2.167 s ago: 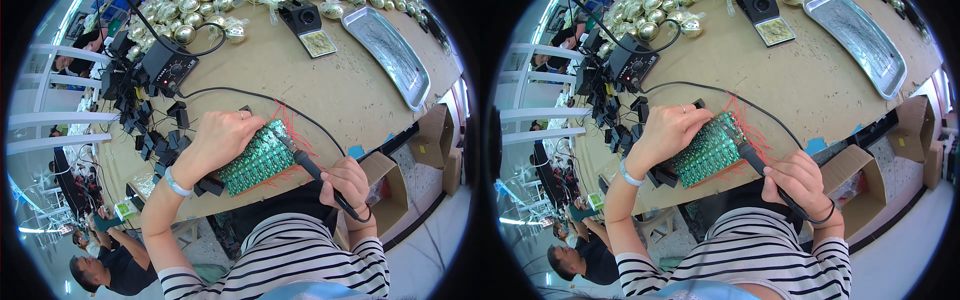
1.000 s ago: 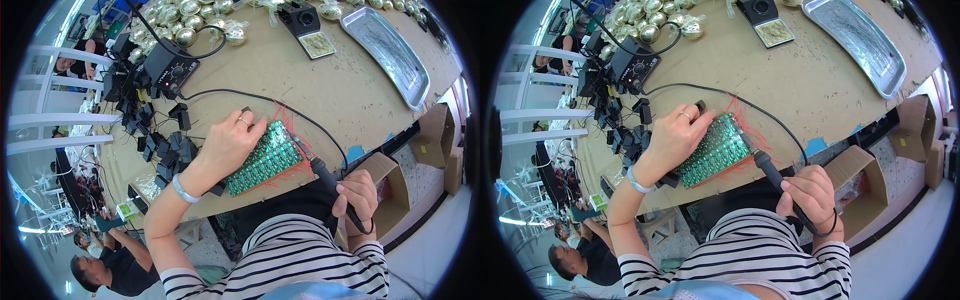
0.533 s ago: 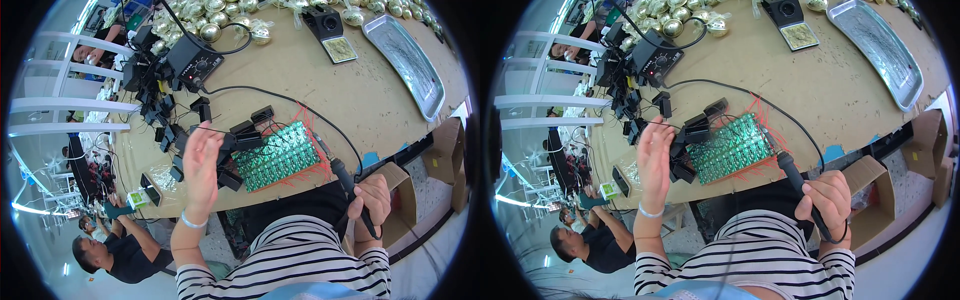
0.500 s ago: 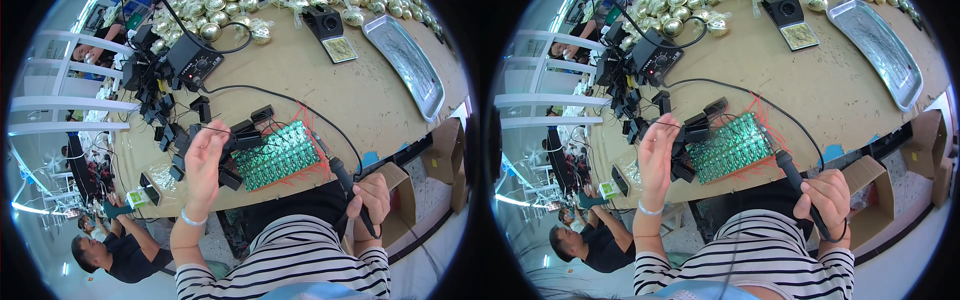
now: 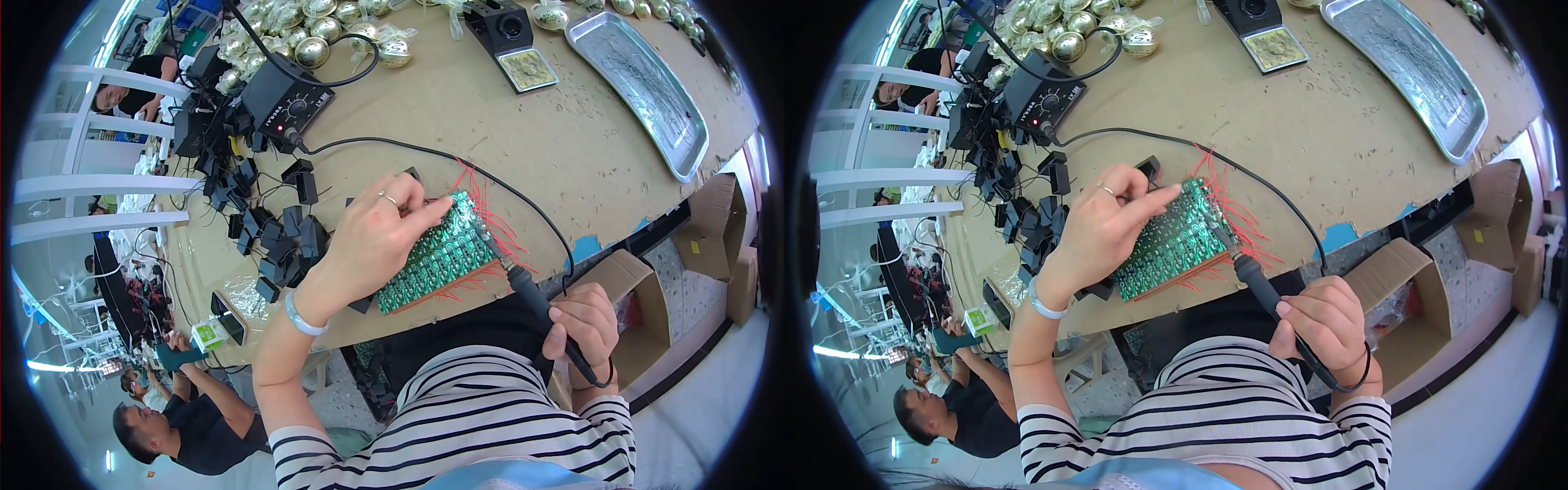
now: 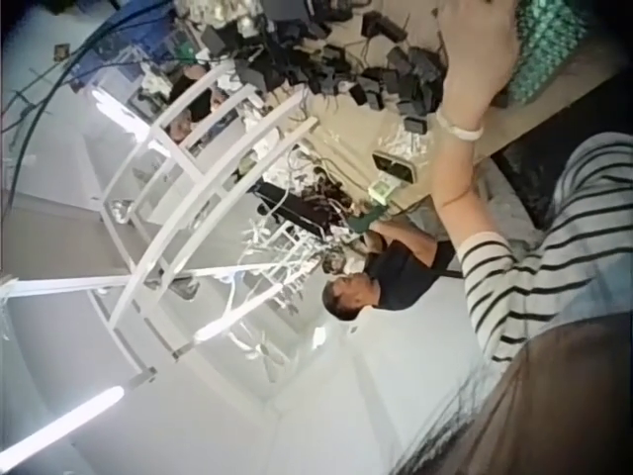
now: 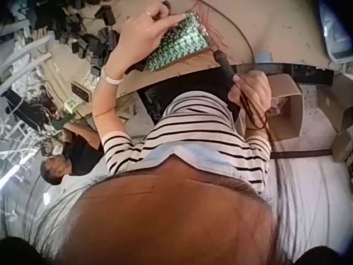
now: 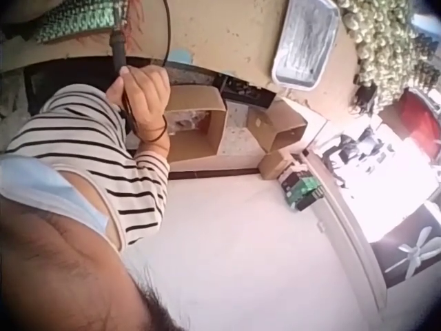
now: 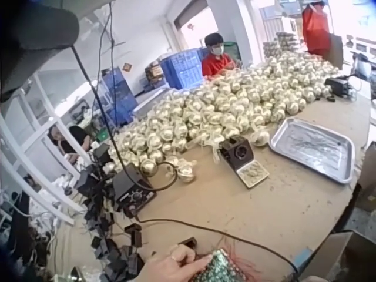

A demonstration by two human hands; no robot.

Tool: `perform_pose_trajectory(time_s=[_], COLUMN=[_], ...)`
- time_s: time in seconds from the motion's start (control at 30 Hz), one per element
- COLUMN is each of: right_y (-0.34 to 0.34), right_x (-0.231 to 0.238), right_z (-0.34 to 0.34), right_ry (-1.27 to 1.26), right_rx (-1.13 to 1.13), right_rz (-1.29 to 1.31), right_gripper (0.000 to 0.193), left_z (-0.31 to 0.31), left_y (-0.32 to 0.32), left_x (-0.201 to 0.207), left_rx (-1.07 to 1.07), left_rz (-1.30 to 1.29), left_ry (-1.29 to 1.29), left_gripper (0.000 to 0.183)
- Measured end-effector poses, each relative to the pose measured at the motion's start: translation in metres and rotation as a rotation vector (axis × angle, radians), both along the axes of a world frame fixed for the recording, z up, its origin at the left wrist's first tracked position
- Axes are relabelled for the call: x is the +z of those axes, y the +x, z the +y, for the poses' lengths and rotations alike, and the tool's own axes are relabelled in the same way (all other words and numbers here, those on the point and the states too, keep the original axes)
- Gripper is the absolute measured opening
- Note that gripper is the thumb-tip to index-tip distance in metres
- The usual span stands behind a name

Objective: Soldering wires and components onto a green printed circuit board at a workbench.

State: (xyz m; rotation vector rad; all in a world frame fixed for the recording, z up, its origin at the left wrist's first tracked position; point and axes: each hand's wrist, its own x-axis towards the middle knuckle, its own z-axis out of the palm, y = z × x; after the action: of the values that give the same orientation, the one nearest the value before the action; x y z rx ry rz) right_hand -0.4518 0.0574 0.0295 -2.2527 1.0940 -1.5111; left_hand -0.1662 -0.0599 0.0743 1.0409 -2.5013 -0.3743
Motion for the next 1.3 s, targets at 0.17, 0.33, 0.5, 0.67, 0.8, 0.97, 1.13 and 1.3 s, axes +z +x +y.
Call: perform_pose_trajectory(time_s=[0.17,0.33,0.5,0.67,0.8,0.97,1.13,1.3], right_y=[0.004,0.005,0.008,0.008,0.009,0.010,-0.006,-0.006], right_x=[0.000,-0.006,-0.005,-0.007,-0.006,-0.003,0.003,0.000], right_z=[-0.004,-0.008,-0.011,-0.012,-0.014,-0.013,0.003,0.006], right_ry=[0.014,0.009,-0.018,-0.047,-0.103,-0.207,-0.090,-0.056], right_rx=[0.031,0.038,0.040,0.050,0.062,0.105,0.033,-0.087], right_rz=[-0.016,-0.016,-0.009,0.000,0.045,0.130,0.061,-0.014], right_gripper=[0.012,0.012,0.011,0.010,0.009,0.009,0.012,0.009], left_z=[-0.002,-0.006,-0.006,-0.005,-0.005,-0.004,-0.003,-0.003], left_y=[-0.003,-0.010,-0.011,-0.011,-0.013,-0.016,-0.018,-0.019], left_x=[-0.010,-0.012,-0.007,-0.010,-0.010,-0.009,-0.007,-0.007], left_rx=[-0.067,-0.107,-0.110,-0.097,-0.106,-0.122,-0.111,-0.098], left_rz=[0.036,-0.026,-0.069,-0.091,-0.105,-0.114,-0.157,-0.187], left_ry=[-0.043,-0.007,0.000,0.006,-0.009,-0.030,-0.026,-0.041], left_gripper=[0.025,0.019,0.020,0.019,0.017,0.016,0.013,0.012])
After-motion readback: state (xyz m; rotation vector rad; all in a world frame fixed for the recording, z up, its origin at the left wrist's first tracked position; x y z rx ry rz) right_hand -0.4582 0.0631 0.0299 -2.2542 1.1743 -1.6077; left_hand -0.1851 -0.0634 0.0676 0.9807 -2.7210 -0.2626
